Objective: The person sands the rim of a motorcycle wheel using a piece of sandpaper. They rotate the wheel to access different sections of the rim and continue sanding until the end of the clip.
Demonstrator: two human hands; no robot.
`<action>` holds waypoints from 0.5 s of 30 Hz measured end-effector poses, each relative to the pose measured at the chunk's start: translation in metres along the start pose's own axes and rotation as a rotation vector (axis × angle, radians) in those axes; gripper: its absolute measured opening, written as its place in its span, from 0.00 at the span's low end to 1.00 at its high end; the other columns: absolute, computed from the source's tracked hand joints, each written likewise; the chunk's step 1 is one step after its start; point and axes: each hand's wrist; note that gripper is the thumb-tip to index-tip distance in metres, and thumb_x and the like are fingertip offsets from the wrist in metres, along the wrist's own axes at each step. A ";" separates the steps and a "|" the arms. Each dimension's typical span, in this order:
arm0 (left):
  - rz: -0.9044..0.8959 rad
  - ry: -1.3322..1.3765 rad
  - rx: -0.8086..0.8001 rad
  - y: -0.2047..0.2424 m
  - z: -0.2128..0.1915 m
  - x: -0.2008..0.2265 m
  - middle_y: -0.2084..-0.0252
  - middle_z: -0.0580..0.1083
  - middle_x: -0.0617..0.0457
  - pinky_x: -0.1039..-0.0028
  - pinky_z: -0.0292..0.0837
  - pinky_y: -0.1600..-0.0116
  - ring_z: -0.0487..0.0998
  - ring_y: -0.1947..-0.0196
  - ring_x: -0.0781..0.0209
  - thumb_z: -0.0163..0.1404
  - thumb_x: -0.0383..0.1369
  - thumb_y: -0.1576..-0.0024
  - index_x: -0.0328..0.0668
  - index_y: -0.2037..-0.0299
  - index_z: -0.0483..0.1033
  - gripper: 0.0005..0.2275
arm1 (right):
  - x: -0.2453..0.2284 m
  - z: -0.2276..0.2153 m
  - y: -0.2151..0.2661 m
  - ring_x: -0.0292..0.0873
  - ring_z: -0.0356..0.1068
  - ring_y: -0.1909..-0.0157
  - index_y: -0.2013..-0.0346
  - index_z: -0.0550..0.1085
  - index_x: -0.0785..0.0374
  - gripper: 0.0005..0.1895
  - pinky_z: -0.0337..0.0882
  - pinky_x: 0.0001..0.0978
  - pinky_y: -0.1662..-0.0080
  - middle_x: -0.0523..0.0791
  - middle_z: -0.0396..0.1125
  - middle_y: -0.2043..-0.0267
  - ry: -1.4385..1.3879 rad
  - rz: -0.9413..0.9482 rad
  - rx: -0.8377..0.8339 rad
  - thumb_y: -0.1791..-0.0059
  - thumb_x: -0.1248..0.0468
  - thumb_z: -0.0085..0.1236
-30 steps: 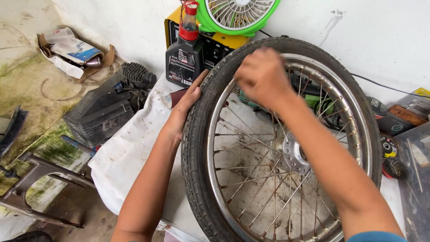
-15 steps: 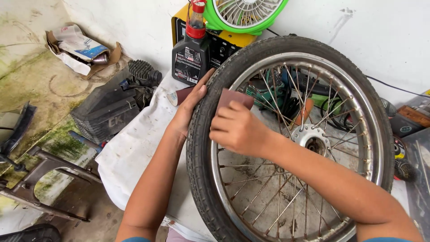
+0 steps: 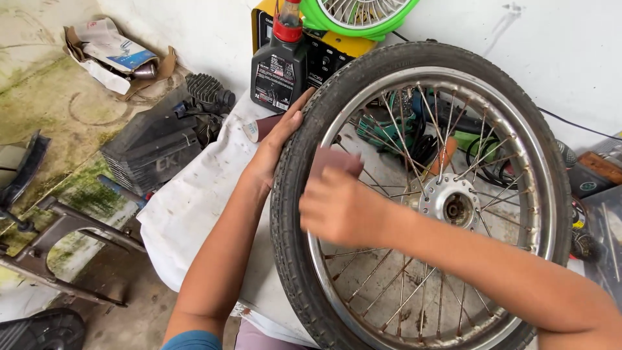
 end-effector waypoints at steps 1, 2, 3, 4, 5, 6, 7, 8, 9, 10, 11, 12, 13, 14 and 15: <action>0.001 0.014 0.002 0.001 0.002 0.002 0.22 0.53 0.40 0.54 0.52 0.24 0.55 0.24 0.48 0.46 0.45 0.32 0.52 0.24 0.57 0.27 | -0.014 -0.002 0.004 0.48 0.61 0.68 0.76 0.69 0.56 0.14 0.62 0.41 0.62 0.42 0.59 0.72 -0.054 -0.025 -0.012 0.45 0.65 0.47; 0.002 0.028 0.004 0.002 0.003 0.003 0.23 0.54 0.40 0.54 0.52 0.24 0.56 0.25 0.49 0.46 0.45 0.32 0.52 0.24 0.57 0.27 | -0.028 -0.004 0.008 0.47 0.60 0.68 0.76 0.68 0.57 0.15 0.63 0.40 0.62 0.42 0.58 0.72 -0.107 -0.050 -0.025 0.45 0.66 0.46; 0.004 0.027 0.007 0.000 0.001 0.001 0.23 0.54 0.40 0.54 0.52 0.24 0.56 0.25 0.49 0.46 0.45 0.32 0.52 0.24 0.57 0.27 | -0.011 -0.007 0.003 0.47 0.60 0.68 0.76 0.68 0.57 0.15 0.63 0.40 0.62 0.42 0.58 0.72 -0.108 -0.054 -0.024 0.45 0.66 0.46; 0.018 0.031 -0.003 -0.002 0.000 -0.002 0.23 0.54 0.40 0.55 0.53 0.24 0.56 0.25 0.49 0.46 0.45 0.32 0.51 0.24 0.56 0.27 | 0.006 -0.010 -0.001 0.49 0.59 0.68 0.74 0.67 0.54 0.13 0.61 0.42 0.63 0.42 0.58 0.71 0.001 -0.099 -0.055 0.45 0.66 0.45; 0.026 0.037 -0.015 -0.003 -0.001 -0.006 0.23 0.55 0.40 0.55 0.54 0.24 0.57 0.25 0.50 0.46 0.45 0.32 0.51 0.23 0.56 0.27 | 0.022 -0.014 -0.004 0.50 0.57 0.67 0.72 0.67 0.52 0.11 0.59 0.45 0.65 0.42 0.59 0.69 0.112 -0.138 -0.088 0.45 0.66 0.44; 0.024 0.037 -0.015 -0.001 -0.001 -0.004 0.23 0.55 0.40 0.55 0.54 0.24 0.57 0.25 0.50 0.46 0.45 0.32 0.51 0.23 0.56 0.27 | 0.051 -0.010 0.002 0.50 0.57 0.67 0.72 0.67 0.52 0.11 0.59 0.45 0.65 0.42 0.59 0.69 0.111 -0.136 -0.088 0.45 0.66 0.44; 0.030 0.047 -0.018 0.000 0.001 -0.003 0.23 0.55 0.39 0.55 0.53 0.24 0.57 0.26 0.50 0.47 0.45 0.32 0.50 0.23 0.56 0.28 | 0.080 -0.007 0.011 0.47 0.61 0.65 0.71 0.70 0.52 0.11 0.60 0.41 0.63 0.40 0.61 0.68 0.114 -0.028 -0.076 0.44 0.60 0.48; 0.036 0.057 -0.022 0.001 0.003 -0.001 0.23 0.55 0.38 0.55 0.53 0.24 0.58 0.26 0.50 0.47 0.45 0.32 0.50 0.24 0.56 0.28 | 0.108 -0.004 0.019 0.44 0.65 0.63 0.70 0.74 0.53 0.13 0.61 0.36 0.61 0.38 0.64 0.67 0.117 0.081 -0.062 0.43 0.55 0.52; 0.043 0.055 -0.024 0.000 0.004 -0.001 0.23 0.55 0.38 0.55 0.53 0.24 0.58 0.26 0.50 0.47 0.45 0.32 0.50 0.24 0.56 0.28 | 0.099 -0.006 0.014 0.44 0.65 0.63 0.70 0.74 0.53 0.13 0.61 0.36 0.61 0.38 0.64 0.67 0.122 0.074 -0.061 0.43 0.55 0.52; 0.040 0.059 -0.021 -0.002 0.005 0.000 0.23 0.55 0.38 0.55 0.53 0.24 0.57 0.26 0.49 0.46 0.44 0.32 0.49 0.24 0.56 0.27 | 0.089 -0.007 0.009 0.45 0.65 0.62 0.69 0.73 0.52 0.12 0.61 0.38 0.60 0.39 0.64 0.66 0.140 0.071 -0.066 0.43 0.56 0.49; 0.031 0.066 -0.010 0.002 0.006 -0.002 0.23 0.55 0.37 0.55 0.53 0.24 0.56 0.26 0.49 0.46 0.44 0.32 0.48 0.24 0.56 0.27 | 0.076 -0.007 0.006 0.46 0.65 0.60 0.68 0.72 0.52 0.11 0.61 0.39 0.59 0.39 0.63 0.66 0.148 0.071 -0.074 0.43 0.56 0.47; 0.033 0.066 -0.003 0.001 0.001 -0.007 0.23 0.55 0.37 0.55 0.53 0.24 0.56 0.26 0.49 0.46 0.44 0.32 0.48 0.24 0.56 0.27 | 0.049 -0.004 0.001 0.46 0.65 0.60 0.68 0.72 0.52 0.11 0.61 0.39 0.59 0.39 0.63 0.66 0.142 0.067 -0.074 0.43 0.56 0.47; 0.041 0.066 -0.012 -0.004 -0.004 -0.011 0.23 0.55 0.38 0.55 0.53 0.24 0.57 0.26 0.50 0.47 0.44 0.32 0.48 0.24 0.56 0.27 | 0.024 -0.001 -0.004 0.47 0.62 0.62 0.70 0.69 0.50 0.11 0.60 0.42 0.59 0.39 0.62 0.67 0.155 0.053 -0.049 0.43 0.58 0.45; 0.049 0.066 -0.021 -0.009 -0.008 -0.016 0.23 0.55 0.40 0.55 0.53 0.24 0.57 0.26 0.50 0.47 0.44 0.32 0.48 0.24 0.57 0.27 | -0.001 0.002 -0.008 0.48 0.59 0.65 0.73 0.66 0.49 0.12 0.59 0.45 0.59 0.39 0.60 0.69 0.167 0.039 -0.025 0.44 0.60 0.43; 0.047 0.065 -0.023 -0.007 -0.010 -0.014 0.23 0.55 0.40 0.55 0.53 0.24 0.57 0.26 0.50 0.47 0.44 0.32 0.48 0.24 0.57 0.27 | -0.011 0.002 -0.001 0.48 0.59 0.65 0.73 0.66 0.49 0.12 0.59 0.45 0.59 0.39 0.60 0.69 0.169 0.042 -0.024 0.44 0.60 0.43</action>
Point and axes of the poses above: each hand's wrist, its own y-axis away from the middle knuckle, its own z-axis out of the palm, x = y × z
